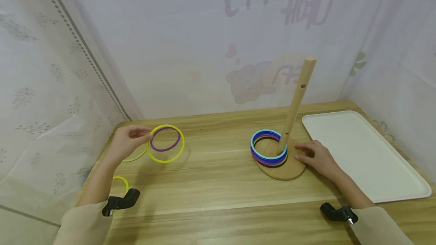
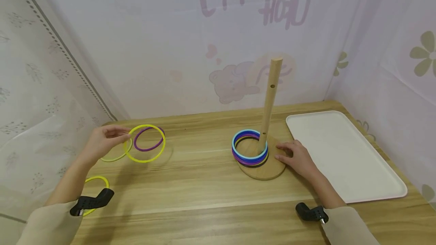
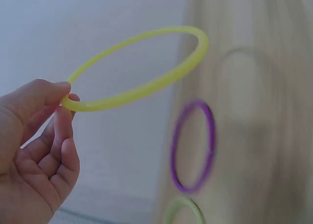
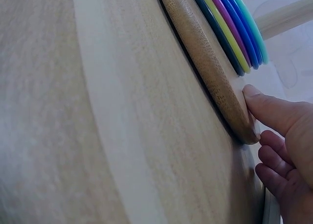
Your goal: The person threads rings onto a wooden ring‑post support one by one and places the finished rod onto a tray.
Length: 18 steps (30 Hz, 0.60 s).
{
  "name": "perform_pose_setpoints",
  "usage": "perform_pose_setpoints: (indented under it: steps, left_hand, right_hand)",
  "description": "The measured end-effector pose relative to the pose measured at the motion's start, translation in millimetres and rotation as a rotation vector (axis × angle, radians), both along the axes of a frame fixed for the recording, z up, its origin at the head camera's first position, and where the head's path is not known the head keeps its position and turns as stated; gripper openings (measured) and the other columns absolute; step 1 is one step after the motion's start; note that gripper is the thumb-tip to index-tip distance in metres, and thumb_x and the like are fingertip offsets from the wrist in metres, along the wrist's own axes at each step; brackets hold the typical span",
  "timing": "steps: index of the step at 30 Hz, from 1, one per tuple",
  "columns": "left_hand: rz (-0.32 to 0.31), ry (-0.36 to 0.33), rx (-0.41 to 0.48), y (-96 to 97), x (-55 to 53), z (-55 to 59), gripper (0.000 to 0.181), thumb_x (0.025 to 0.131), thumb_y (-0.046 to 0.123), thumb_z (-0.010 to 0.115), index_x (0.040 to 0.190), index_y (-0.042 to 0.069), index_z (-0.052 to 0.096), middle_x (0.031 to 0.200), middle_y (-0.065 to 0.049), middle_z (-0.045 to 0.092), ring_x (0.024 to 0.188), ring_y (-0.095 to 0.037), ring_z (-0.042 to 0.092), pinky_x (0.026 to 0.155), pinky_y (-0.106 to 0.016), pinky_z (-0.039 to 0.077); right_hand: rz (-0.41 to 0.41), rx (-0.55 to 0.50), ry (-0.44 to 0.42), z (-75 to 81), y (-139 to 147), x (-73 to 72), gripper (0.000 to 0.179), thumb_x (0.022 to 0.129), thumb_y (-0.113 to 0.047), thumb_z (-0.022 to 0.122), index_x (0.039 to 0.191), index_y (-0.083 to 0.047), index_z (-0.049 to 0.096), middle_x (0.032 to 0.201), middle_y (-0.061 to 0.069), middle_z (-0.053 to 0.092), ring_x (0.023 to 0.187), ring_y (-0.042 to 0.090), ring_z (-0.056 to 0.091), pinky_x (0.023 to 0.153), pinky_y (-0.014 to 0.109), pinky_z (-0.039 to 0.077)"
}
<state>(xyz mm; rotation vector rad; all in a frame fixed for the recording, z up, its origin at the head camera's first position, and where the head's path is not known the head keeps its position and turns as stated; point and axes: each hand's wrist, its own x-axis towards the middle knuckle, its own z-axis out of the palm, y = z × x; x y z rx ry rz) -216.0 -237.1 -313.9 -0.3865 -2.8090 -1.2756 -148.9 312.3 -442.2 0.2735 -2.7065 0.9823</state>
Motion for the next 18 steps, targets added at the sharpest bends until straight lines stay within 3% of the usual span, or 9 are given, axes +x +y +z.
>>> perform_pose_setpoints:
  steps: [5, 12, 18]
  left_hand:
    - [-0.034, 0.016, 0.098, 31.8, -2.5, 25.7, 0.033, 0.086, 0.023, 0.066, 0.111, 0.001, 0.063, 0.088, -0.003, 0.066, 0.080, -0.009, 0.060, 0.069, -0.021, 0.048]
    - [-0.010, 0.040, 0.225, 81.3, -1.3, 69.1, 0.036, 0.082, 0.030, 0.070, 0.110, 0.008, 0.066, 0.086, 0.000, 0.064, 0.088, -0.016, 0.059, 0.077, -0.026, 0.045]
    - [-0.096, 0.076, 0.434, 128.4, -0.1, 103.1, 0.028, 0.079, 0.025, 0.074, 0.103, 0.011, 0.069, 0.085, -0.004, 0.065, 0.090, -0.020, 0.057, 0.081, -0.031, 0.046]
  right_hand:
    - [0.005, -0.005, 0.000, -1.7, 1, -0.6, 0.033, 0.078, -0.016, 0.074, 0.106, 0.000, 0.066, 0.089, 0.009, 0.054, 0.080, 0.020, 0.050, 0.069, 0.033, 0.044]
    - [0.008, -0.012, -0.012, -3.3, 2, -1.2, 0.034, 0.079, -0.018, 0.073, 0.107, 0.000, 0.066, 0.090, 0.009, 0.054, 0.082, 0.021, 0.051, 0.071, 0.036, 0.044]
    - [0.002, -0.008, -0.001, -2.7, 2, -0.3, 0.033, 0.079, -0.018, 0.074, 0.107, -0.001, 0.066, 0.088, 0.007, 0.054, 0.079, 0.019, 0.048, 0.069, 0.033, 0.043]
